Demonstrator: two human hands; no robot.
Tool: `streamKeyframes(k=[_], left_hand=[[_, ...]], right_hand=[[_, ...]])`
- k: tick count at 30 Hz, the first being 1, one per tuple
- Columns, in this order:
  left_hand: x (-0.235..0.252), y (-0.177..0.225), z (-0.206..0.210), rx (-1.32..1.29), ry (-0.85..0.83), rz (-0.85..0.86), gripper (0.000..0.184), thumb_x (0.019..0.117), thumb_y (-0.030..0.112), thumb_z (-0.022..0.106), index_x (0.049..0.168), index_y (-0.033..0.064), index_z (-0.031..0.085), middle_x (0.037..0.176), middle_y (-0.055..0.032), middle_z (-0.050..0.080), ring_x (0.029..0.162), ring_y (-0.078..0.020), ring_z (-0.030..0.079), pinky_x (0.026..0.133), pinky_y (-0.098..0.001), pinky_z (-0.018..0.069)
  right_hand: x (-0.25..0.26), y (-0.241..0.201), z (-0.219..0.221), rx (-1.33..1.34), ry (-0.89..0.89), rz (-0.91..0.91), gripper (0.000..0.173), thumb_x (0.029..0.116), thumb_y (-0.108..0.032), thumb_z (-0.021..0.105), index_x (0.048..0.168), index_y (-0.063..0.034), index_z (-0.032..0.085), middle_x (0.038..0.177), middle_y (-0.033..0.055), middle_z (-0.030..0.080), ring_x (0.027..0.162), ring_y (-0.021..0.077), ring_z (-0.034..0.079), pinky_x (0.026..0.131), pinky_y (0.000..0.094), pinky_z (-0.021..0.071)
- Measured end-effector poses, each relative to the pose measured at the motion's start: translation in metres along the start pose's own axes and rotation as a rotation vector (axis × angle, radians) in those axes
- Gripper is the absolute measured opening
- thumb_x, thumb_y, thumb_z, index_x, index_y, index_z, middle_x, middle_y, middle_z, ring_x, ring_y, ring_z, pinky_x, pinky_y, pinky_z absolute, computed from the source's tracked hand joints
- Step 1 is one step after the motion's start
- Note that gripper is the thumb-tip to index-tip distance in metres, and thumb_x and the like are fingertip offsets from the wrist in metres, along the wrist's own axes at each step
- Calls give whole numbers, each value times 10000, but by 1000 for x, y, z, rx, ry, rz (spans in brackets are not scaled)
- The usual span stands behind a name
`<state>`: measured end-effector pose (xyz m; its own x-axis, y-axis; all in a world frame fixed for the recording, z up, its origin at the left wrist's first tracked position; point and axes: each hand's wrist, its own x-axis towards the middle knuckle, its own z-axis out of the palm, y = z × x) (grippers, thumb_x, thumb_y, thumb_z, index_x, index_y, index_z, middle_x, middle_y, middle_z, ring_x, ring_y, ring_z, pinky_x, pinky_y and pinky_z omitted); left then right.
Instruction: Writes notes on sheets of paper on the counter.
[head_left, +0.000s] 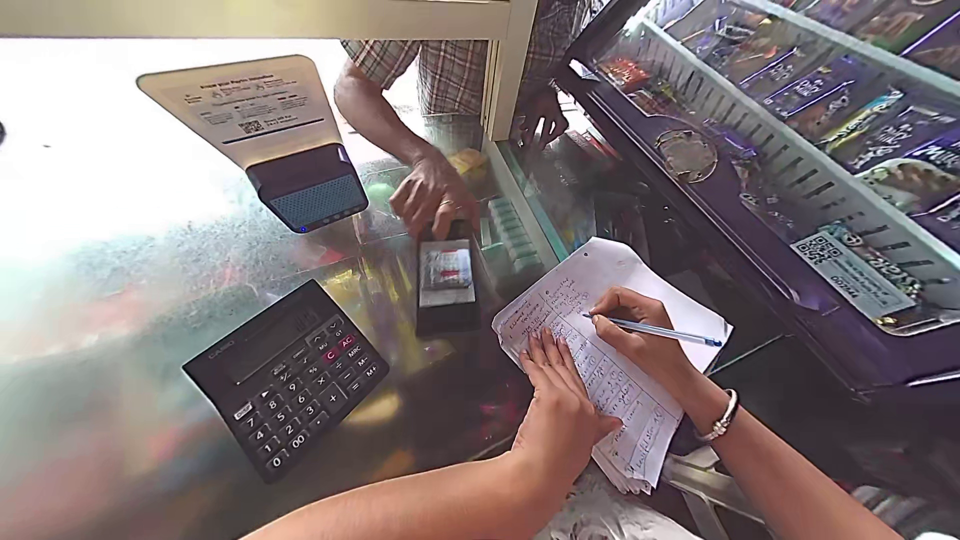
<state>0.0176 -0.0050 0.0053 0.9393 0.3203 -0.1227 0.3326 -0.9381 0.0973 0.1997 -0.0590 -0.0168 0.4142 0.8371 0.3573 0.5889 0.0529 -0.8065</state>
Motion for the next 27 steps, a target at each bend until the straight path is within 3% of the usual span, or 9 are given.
streamKeyframes(k=[7, 12, 17, 23, 27], left_hand=[[0, 0, -8, -94, -118, -18, 1028, 987, 646, 426, 1476, -243, 258, 1509, -464, 308, 1431, -572, 341, 1103, -657, 339], [1, 1, -4, -8, -35, -13, 1038, 975, 673, 411, 1443, -249, 328, 1468, -458, 382, 1378, -569, 428, 1057, -653, 399], [1, 2, -13, -69, -32, -49, 1010, 979, 649, 448, 1433, -247, 351, 1451, -468, 393, 1362, -578, 442, 1073, -631, 407], [1, -2, -18, 88, 28, 13, 875, 1030, 576, 402, 1364, -230, 471, 1352, -433, 527, 1256, -541, 570, 966, -583, 517], [2, -1, -5, 243, 158, 41, 851, 1023, 582, 386, 1300, -204, 557, 1276, -389, 609, 1172, -500, 645, 877, -547, 566]], right_hand=[[0, 3, -2, 11, -50, 11, 60, 838, -123, 595, 818, -90, 641, 750, -117, 611, 666, -99, 547, 595, 79, 442], [3, 3, -2, 28, -33, -1, 69, 832, -135, 602, 811, -91, 651, 715, -112, 604, 635, -98, 534, 571, 82, 428], [3, 8, -2, 60, -23, -48, 74, 828, -147, 619, 793, -95, 656, 674, -104, 590, 597, -95, 517, 539, 81, 409], [0, 8, 4, -4, 3, -134, 113, 812, -164, 634, 768, -62, 655, 661, -32, 579, 581, -59, 509, 526, 89, 394], [-1, 5, 4, -62, 3, -153, 126, 810, -169, 633, 773, -53, 668, 674, 0, 597, 595, -29, 531, 538, 108, 410]])
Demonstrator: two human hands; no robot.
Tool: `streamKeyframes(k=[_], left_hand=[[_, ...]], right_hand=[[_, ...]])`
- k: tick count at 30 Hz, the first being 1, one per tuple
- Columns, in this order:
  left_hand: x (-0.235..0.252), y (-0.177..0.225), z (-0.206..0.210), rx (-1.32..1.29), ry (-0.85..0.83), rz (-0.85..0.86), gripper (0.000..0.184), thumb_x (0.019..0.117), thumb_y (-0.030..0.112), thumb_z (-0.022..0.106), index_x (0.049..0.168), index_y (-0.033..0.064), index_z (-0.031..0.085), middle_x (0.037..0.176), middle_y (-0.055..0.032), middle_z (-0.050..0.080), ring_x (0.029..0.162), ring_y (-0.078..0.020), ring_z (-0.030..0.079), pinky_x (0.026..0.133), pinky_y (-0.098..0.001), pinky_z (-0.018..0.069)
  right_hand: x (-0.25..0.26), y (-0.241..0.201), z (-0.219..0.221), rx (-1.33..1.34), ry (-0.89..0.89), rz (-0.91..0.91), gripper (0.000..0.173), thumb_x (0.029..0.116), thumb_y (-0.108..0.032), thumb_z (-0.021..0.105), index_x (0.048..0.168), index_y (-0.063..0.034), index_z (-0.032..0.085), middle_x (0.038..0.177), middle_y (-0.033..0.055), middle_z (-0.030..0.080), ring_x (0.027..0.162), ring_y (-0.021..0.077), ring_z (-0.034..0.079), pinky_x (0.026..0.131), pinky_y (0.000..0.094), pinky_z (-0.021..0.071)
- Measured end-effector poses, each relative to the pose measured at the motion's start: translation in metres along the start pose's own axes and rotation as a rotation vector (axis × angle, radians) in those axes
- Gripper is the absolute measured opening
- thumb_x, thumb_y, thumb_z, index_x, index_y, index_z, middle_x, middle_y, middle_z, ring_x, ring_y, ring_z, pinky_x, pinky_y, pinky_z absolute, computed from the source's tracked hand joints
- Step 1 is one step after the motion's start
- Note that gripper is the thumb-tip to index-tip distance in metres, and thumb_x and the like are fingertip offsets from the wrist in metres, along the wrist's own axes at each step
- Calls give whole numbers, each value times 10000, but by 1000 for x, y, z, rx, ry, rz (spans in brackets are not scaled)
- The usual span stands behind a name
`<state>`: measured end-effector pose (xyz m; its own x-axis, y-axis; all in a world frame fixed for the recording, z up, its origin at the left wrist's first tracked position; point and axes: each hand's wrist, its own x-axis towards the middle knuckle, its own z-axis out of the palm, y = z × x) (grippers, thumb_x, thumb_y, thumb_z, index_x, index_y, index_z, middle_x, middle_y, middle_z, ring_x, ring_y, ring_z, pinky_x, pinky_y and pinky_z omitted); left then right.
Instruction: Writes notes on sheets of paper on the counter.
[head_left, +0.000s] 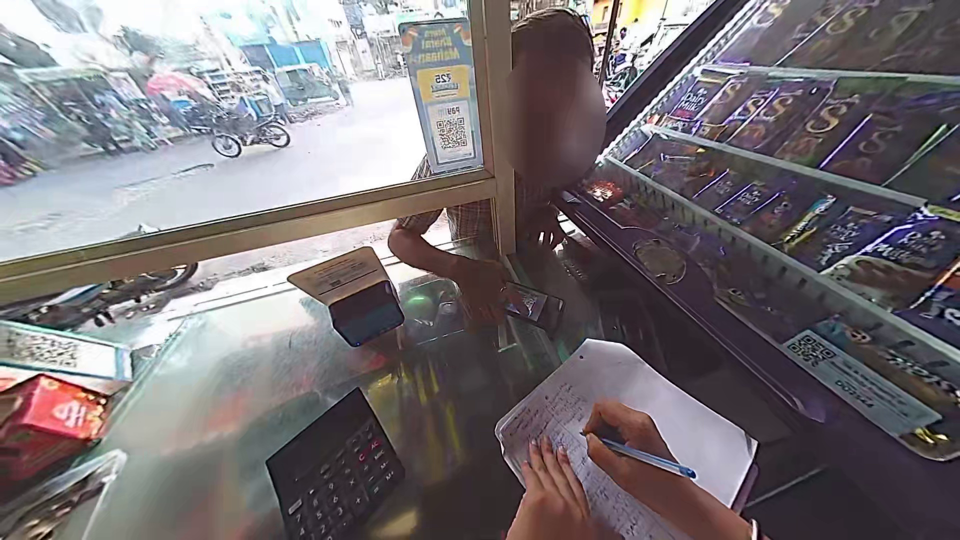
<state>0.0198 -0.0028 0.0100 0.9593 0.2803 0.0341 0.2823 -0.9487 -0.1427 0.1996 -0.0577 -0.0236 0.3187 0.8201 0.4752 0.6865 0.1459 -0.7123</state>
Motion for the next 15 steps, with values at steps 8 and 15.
streamKeyframes(k=[8, 15], left_hand=[[5, 6, 6, 56, 33, -32, 807, 1044, 531, 375, 1263, -221, 571, 1220, -401, 629, 1121, -506, 668, 835, -540, 578], [4, 5, 16, 146, 134, -14, 819, 1032, 562, 359, 1216, -192, 624, 1167, -371, 666, 1055, -467, 706, 794, -514, 590]], right_hand=[[1, 0, 0, 15, 5, -21, 124, 809, -155, 639, 766, -42, 668, 665, 11, 590, 587, -13, 530, 531, 119, 406], [4, -6, -4, -37, 19, 43, 161, 827, -166, 618, 775, -25, 677, 663, -3, 599, 592, -43, 523, 545, 103, 406]])
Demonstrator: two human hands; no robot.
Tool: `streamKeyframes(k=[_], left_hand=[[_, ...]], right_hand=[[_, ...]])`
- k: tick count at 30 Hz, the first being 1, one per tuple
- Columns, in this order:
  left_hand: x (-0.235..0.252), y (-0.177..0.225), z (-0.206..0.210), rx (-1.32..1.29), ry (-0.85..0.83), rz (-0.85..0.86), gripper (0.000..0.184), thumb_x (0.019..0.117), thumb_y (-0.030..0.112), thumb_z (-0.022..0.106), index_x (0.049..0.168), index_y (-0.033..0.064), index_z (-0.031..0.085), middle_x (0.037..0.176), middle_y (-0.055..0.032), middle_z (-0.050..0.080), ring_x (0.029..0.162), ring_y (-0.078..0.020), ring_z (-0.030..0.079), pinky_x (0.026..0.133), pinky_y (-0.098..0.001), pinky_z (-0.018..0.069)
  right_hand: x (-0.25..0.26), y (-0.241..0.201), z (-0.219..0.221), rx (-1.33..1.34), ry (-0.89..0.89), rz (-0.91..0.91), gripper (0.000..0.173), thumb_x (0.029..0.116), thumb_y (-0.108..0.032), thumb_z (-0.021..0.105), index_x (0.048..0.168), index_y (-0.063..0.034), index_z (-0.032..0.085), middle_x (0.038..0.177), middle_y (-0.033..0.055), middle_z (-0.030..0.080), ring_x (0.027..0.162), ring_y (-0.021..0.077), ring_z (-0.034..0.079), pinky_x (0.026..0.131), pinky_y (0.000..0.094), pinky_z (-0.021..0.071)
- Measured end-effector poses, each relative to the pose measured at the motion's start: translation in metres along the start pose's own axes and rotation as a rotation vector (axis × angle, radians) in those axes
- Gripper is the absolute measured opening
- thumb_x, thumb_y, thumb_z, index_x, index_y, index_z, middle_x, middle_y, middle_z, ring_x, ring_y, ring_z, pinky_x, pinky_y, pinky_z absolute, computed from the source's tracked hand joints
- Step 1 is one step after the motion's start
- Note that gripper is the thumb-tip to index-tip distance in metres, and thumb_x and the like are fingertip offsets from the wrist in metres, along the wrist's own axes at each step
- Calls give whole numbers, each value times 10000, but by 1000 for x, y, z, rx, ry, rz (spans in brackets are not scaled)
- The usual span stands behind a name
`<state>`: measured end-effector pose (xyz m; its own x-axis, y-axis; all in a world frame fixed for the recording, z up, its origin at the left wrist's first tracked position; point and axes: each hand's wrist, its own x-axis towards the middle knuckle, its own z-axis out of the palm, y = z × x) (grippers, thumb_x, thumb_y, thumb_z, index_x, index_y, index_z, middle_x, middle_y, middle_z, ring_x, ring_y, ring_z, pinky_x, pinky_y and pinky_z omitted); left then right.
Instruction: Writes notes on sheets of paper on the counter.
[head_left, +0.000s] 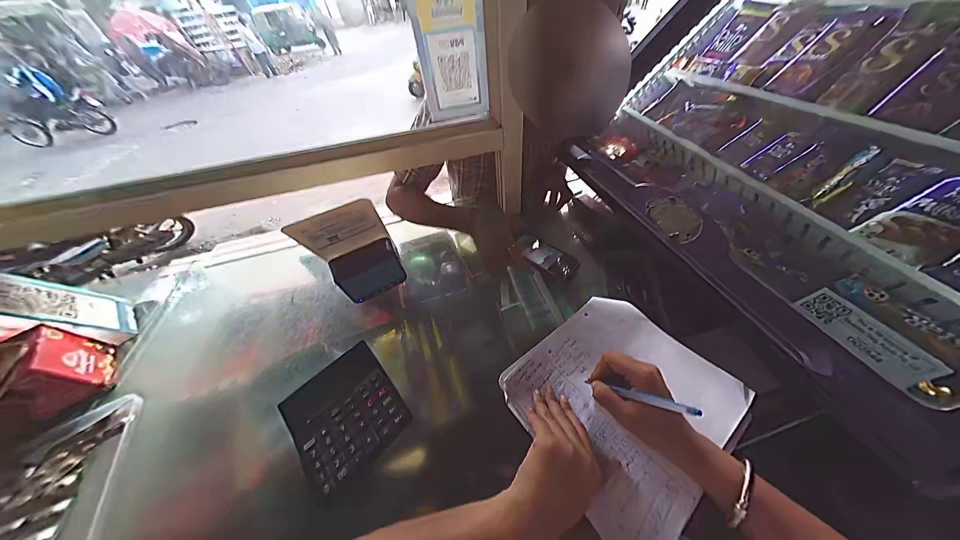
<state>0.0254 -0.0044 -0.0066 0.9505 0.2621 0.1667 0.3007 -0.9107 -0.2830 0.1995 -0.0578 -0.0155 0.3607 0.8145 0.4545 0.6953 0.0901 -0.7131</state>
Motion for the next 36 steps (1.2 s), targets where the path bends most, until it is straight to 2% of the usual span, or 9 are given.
streamKeyframes(k=[2, 5, 10, 18, 26, 36], left_hand=[[-5, 2, -2, -33, -63, 13, 819, 1048, 545, 341, 1246, -210, 592, 1209, -390, 640, 1099, -489, 682, 821, -531, 579], [-1, 1, -1, -69, -40, 5, 833, 1048, 549, 339, 1255, -222, 578, 1216, -400, 631, 1111, -496, 675, 829, -535, 576], [-3, 3, -3, -103, -63, -17, 845, 1041, 558, 345, 1264, -226, 569, 1236, -407, 618, 1128, -506, 664, 825, -544, 571], [-4, 4, 3, -73, 20, -26, 852, 1030, 572, 339, 1223, -213, 608, 1199, -385, 647, 1090, -488, 686, 775, -531, 582], [-6, -2, 3, -81, 8, 9, 883, 1022, 600, 320, 1236, -208, 603, 1218, -367, 650, 1093, -459, 695, 785, -510, 583], [-8, -4, 10, -41, 89, 19, 881, 1032, 594, 287, 1211, -201, 621, 1178, -342, 678, 1055, -430, 715, 763, -483, 584]], right_hand=[[-6, -1, -1, 17, -34, 51, 154, 845, -156, 610, 794, -24, 671, 676, -24, 597, 612, -66, 516, 560, 92, 401], [-4, -3, -7, 29, -70, 142, 142, 847, -149, 623, 883, -26, 684, 767, -35, 633, 672, -76, 549, 610, 84, 443], [-8, -1, -3, 96, -64, 143, 92, 829, -112, 663, 827, -23, 687, 752, -47, 640, 663, -86, 561, 604, 72, 458], [-9, 5, -1, 114, -99, 89, 106, 830, -115, 666, 822, -12, 694, 772, -27, 650, 678, -81, 568, 611, 70, 465], [-9, 4, 1, 93, -83, 88, 108, 825, -113, 670, 825, -9, 696, 792, -4, 662, 702, -68, 588, 627, 70, 477], [-9, 4, -1, 90, -70, 86, 109, 825, -117, 668, 817, -10, 687, 798, -3, 666, 715, -69, 594, 634, 67, 481]])
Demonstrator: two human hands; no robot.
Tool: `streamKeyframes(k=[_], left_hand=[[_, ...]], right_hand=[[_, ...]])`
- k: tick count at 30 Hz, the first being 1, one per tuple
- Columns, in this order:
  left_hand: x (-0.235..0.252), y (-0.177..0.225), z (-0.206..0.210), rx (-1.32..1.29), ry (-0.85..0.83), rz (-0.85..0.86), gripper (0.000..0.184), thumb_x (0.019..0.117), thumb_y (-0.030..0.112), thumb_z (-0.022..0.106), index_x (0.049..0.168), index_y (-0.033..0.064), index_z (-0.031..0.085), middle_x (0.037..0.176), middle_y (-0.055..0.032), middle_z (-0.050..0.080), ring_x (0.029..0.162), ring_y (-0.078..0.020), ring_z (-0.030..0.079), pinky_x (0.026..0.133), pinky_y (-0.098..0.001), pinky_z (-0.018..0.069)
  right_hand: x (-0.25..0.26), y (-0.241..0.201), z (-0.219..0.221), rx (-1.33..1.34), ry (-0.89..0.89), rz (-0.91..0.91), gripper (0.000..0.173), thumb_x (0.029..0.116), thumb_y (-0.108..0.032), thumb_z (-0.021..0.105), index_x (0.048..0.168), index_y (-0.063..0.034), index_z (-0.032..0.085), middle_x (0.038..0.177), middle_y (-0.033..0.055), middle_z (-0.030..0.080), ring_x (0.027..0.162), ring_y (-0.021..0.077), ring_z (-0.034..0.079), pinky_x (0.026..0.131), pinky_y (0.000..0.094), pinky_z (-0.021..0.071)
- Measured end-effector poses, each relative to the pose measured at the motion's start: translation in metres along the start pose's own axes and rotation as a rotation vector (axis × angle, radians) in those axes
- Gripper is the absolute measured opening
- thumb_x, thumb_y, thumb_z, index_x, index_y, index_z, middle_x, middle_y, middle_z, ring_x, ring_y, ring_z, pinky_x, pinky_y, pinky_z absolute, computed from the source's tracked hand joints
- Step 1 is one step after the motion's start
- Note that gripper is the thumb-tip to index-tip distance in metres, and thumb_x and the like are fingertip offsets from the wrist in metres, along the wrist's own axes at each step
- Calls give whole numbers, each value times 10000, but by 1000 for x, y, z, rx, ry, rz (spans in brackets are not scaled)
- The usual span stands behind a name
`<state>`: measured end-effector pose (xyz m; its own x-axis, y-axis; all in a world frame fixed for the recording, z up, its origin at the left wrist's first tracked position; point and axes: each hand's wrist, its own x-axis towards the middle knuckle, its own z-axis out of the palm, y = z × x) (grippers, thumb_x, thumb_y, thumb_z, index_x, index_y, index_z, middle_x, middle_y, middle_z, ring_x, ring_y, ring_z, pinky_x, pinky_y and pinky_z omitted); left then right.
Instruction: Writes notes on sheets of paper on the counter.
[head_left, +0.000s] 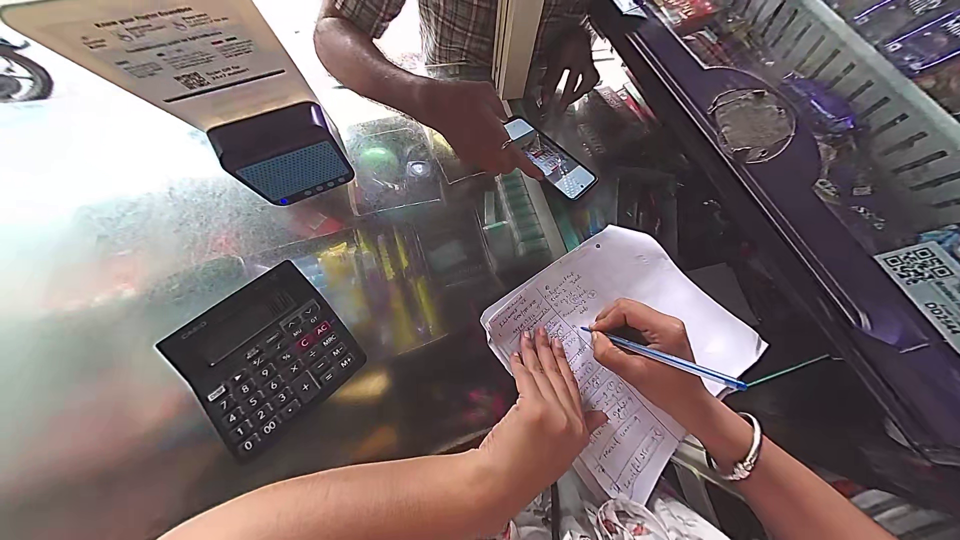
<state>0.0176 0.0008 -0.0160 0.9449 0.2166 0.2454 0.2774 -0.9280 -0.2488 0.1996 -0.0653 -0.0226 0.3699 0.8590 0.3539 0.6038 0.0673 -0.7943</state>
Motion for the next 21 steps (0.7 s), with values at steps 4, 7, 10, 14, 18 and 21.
streamKeyframes(k=[4, 7, 10, 14, 18, 21], left_hand=[[-1, 2, 2, -9, 21, -9, 878, 1027, 597, 297, 1204, -196, 628, 1177, -335, 682, 1051, -422, 718, 756, -476, 585], [-2, 0, 2, -20, 13, -5, 872, 1030, 591, 302, 1214, -200, 620, 1181, -338, 679, 1059, -424, 715, 762, -483, 585], [-2, 0, 2, -15, 6, -2, 875, 1030, 593, 297, 1216, -198, 621, 1191, -334, 677, 1070, -422, 712, 768, -479, 584], [-3, 2, 2, -15, 0, 4, 880, 1032, 592, 288, 1221, -202, 615, 1193, -338, 675, 1068, -427, 711, 771, -488, 581], [-2, 1, 3, -14, 10, 2, 878, 1034, 589, 287, 1225, -205, 611, 1195, -344, 671, 1070, -431, 709, 767, -489, 580], [-3, 1, 1, -36, -2, -5, 864, 1028, 583, 316, 1237, -203, 606, 1210, -352, 662, 1084, -438, 703, 775, -491, 580]], right_hand=[[-1, 0, 1, -32, 11, 7, 102, 825, -112, 669, 815, -13, 693, 798, -1, 666, 708, -70, 591, 627, 66, 479], [0, 0, 1, -38, 12, 9, 102, 823, -111, 668, 820, -12, 696, 797, -4, 666, 708, -73, 590, 627, 65, 479], [0, 0, 1, -21, 8, 11, 102, 827, -120, 675, 820, -20, 693, 796, -15, 663, 702, -76, 587, 619, 64, 478], [-3, 0, 1, -31, 16, 21, 97, 817, -116, 671, 809, -21, 691, 794, -13, 660, 707, -72, 588, 620, 66, 476], [-1, 0, 1, -68, 35, -3, 109, 825, -116, 670, 813, -10, 697, 799, 3, 667, 719, -64, 596, 638, 68, 483], [-3, -2, 1, -119, 41, -19, 117, 824, -123, 669, 812, -9, 693, 798, 15, 664, 713, -63, 589, 631, 62, 470]])
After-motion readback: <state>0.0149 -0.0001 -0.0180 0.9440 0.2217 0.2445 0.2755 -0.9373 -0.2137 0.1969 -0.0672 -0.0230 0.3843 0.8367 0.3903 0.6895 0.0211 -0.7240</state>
